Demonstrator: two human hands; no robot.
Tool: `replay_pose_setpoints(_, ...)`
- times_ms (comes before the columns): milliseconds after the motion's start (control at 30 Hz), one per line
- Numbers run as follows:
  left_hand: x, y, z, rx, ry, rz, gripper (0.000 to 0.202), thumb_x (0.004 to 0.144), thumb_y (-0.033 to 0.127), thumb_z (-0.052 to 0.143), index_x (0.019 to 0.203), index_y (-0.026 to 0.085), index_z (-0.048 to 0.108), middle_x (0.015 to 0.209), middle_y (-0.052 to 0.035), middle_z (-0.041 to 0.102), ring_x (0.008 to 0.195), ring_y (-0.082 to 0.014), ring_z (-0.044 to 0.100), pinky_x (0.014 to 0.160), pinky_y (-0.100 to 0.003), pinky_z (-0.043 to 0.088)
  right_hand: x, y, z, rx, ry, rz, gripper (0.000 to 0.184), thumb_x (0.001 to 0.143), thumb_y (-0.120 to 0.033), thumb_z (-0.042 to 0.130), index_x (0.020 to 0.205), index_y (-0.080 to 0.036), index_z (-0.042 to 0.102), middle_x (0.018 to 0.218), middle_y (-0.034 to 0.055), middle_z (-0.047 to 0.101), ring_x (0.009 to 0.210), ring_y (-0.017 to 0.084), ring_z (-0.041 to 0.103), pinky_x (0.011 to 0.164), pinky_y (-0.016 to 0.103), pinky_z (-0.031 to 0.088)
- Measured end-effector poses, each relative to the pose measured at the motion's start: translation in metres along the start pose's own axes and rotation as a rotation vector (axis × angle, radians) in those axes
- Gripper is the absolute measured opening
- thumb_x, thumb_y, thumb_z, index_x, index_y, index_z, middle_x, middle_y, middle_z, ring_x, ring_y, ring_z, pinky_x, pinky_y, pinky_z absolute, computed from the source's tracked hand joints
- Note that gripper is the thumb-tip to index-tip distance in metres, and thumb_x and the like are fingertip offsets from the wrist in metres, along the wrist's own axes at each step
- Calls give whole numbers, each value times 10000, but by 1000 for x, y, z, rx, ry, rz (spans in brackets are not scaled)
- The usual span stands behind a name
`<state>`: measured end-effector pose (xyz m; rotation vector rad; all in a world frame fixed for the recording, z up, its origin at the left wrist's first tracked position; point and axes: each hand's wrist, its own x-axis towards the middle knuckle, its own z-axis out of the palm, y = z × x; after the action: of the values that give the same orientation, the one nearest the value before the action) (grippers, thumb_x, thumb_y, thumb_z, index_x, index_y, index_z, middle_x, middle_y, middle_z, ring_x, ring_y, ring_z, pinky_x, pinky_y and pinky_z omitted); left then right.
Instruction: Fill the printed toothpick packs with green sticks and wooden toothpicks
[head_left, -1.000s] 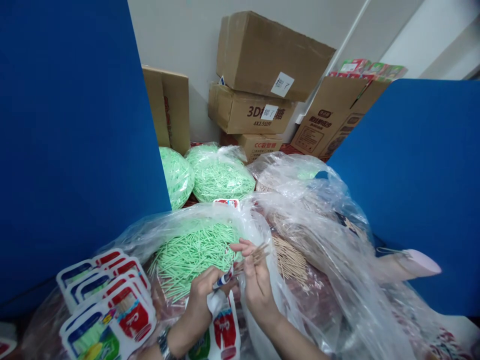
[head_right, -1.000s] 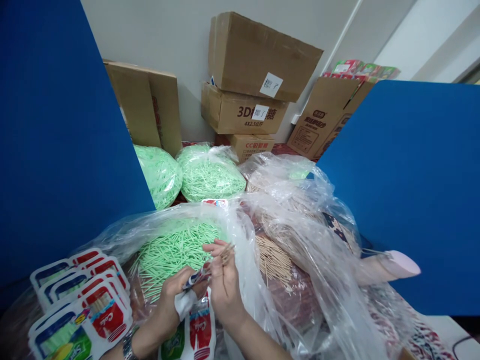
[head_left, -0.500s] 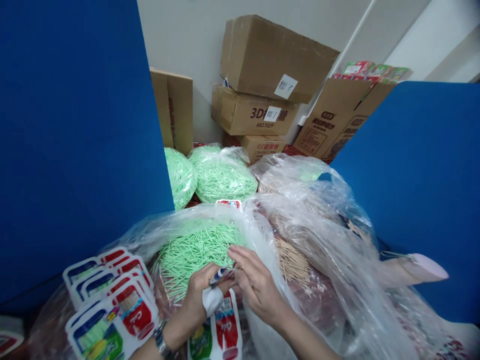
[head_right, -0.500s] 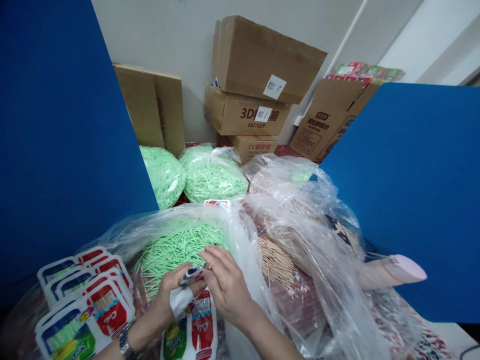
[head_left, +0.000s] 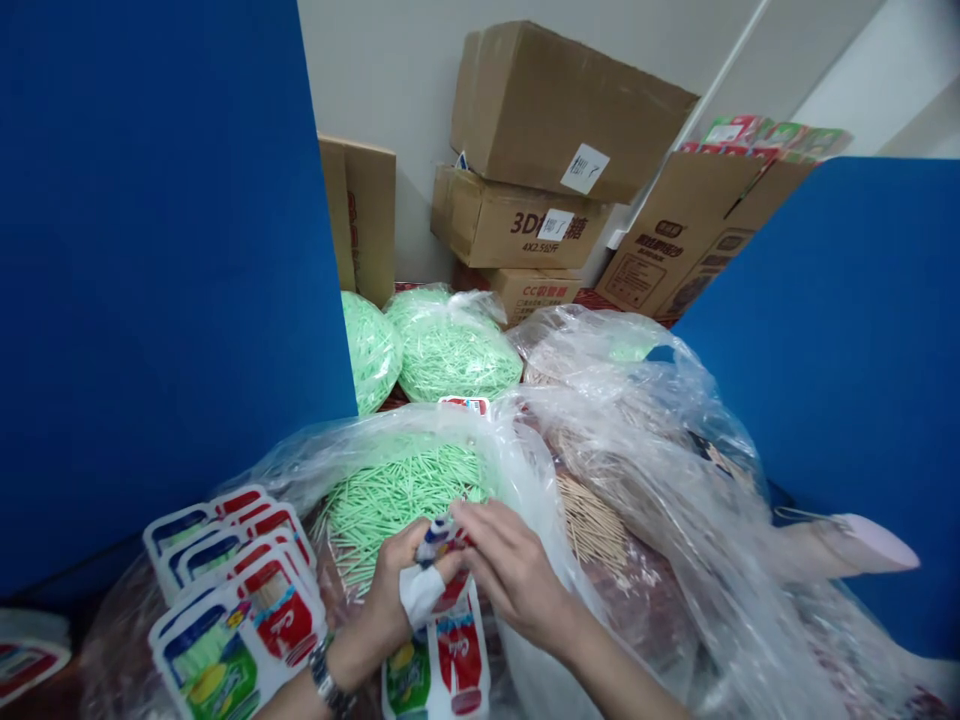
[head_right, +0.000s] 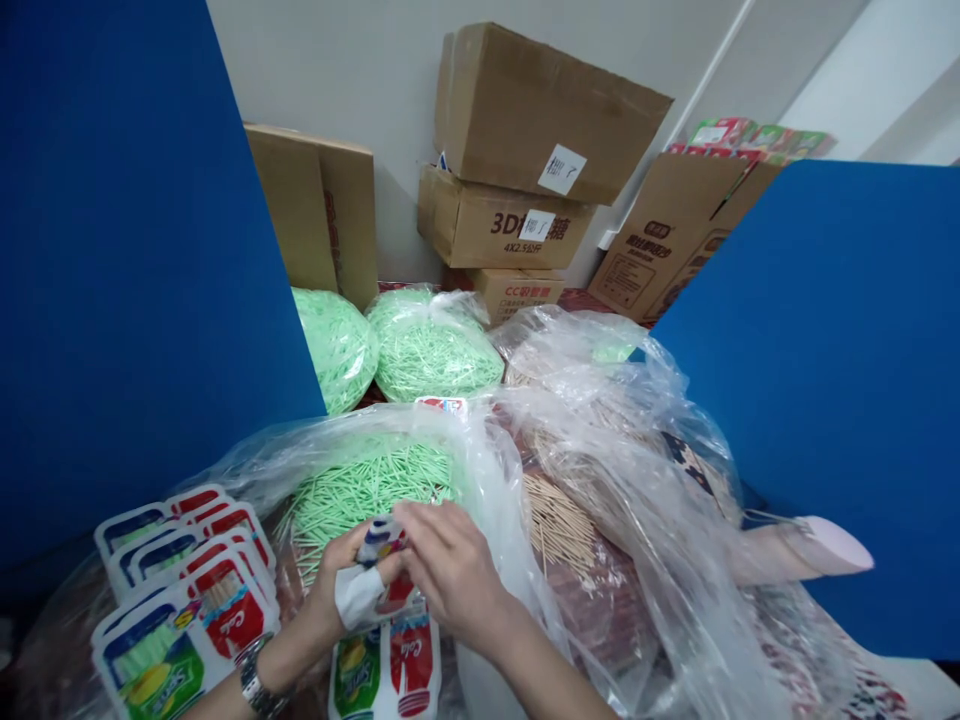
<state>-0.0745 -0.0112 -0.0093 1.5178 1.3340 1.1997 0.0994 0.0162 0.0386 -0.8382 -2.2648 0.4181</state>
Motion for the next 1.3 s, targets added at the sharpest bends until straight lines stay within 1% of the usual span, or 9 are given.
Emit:
replay_pose_setpoints(167,-9,-12,-8,-93,-31,-116,136,785,266,649,766,174,551,682,23,559,629,-136,505,587,-230,422,-9,10,-3,165,-61,200,229,938,-208,457,1135,-212,576,900,58,629,787,158,610,694,270,500)
replay_pose_setpoints(267,-22,-20,-14,-73,-87,-179,179,807,259,617,674,172,534,623,26,540,602,-135,491,564,-228,404,-12,12,-5,230,-253,231,153,933,-230,473,1016,-210,599,856,30,625,771,145,598,684,251,466)
replay_pose_setpoints(367,-31,-19,-17,32,-177,-166,178,831,261,600,683,170,560,637,15,568,620,-144,510,575,-234,398,-14,9,7,177,-341,176,155,900,-337,550,922,-194,606,794,20,628,726,143,582,628,234,426)
replay_pose_setpoints(533,-33,-13,-20,259,-297,0,235,901,259,507,689,178,565,714,-9,589,699,-167,550,645,-265,405,-12,-2,34,-118,-208,-34,383,949,-368,443,635,-172,543,603,21,556,574,137,506,562,256,361)
replay_pose_setpoints(667,-32,-22,-23,346,-238,11,270,862,251,550,607,179,499,648,8,534,646,-159,522,602,-255,380,3,3,24,66,-342,-47,284,966,-288,398,800,-170,595,717,37,624,671,145,582,618,249,426)
replay_pose_setpoints(767,-32,-24,-22,304,-162,-71,281,805,267,631,591,183,469,642,17,520,624,-152,507,578,-242,371,21,34,17,228,-382,168,272,1001,-265,304,1085,-192,552,912,30,670,819,118,633,686,212,468)
replay_pose_setpoints(867,-31,-14,-19,238,-170,-88,316,782,285,662,559,184,462,611,18,515,599,-144,498,564,-234,378,37,78,33,-250,-403,379,251,983,-232,340,1028,-179,581,900,33,663,837,132,626,744,230,466)
replay_pose_setpoints(1000,-32,1,-18,236,-220,-40,272,792,269,651,583,182,499,622,5,557,593,-142,522,574,-230,403,46,119,72,-471,-475,436,125,865,-163,535,927,-104,625,945,150,642,907,243,601,774,325,456)
replay_pose_setpoints(1300,-34,-12,-13,211,-174,20,282,764,255,673,568,190,481,590,15,549,564,-129,517,529,-210,387,39,132,95,-637,-548,356,215,893,-57,400,978,-134,582,1022,147,586,994,249,518,841,377,421)
